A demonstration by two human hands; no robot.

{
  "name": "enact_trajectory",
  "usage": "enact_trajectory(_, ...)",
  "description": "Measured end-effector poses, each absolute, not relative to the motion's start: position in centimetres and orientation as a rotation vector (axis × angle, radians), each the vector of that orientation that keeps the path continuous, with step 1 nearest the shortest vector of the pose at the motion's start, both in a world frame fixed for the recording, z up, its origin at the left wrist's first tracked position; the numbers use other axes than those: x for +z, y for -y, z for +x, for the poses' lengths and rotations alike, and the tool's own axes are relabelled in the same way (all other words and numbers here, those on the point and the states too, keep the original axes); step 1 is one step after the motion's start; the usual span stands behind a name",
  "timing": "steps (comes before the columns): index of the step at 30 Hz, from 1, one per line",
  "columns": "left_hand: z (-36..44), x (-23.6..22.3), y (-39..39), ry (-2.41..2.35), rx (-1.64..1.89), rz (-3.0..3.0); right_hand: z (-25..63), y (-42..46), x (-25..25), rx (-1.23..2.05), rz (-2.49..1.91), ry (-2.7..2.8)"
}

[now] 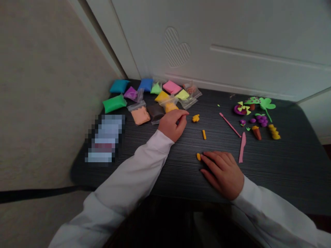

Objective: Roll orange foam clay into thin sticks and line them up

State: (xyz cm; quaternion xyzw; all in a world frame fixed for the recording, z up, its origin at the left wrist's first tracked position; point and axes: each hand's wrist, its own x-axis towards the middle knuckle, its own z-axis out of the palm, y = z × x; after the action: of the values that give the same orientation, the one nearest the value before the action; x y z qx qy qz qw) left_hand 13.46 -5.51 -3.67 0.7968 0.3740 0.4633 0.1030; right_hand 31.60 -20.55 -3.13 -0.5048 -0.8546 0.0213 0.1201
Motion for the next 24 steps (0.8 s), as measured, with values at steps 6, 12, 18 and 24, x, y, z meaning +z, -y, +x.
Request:
enact_trajectory(6, 13.6, -3.7, 5.6, -1.094, 1.376, 2.359, 31.7, 20.8, -3.7, 0.065, -1.512, 2.428)
enact_trajectory(12, 13.6, -3.8, 5.6, -1.097, 1.38, 2.351, 30.1, 19.6, -3.4, 0.11, -1.719, 2.28)
enact_trajectory(18, 13.6, -3.9, 5.6, -1.107, 1.375, 2.345, 29.5, 18.3, -3.4, 0.152, -1.687, 2.318)
enact_trajectory(24, 13.7, -3.7, 5.7, -1.111, 1.356, 2.33, 30.3, 18.8, -4.0, 0.164, -1.55, 2.356)
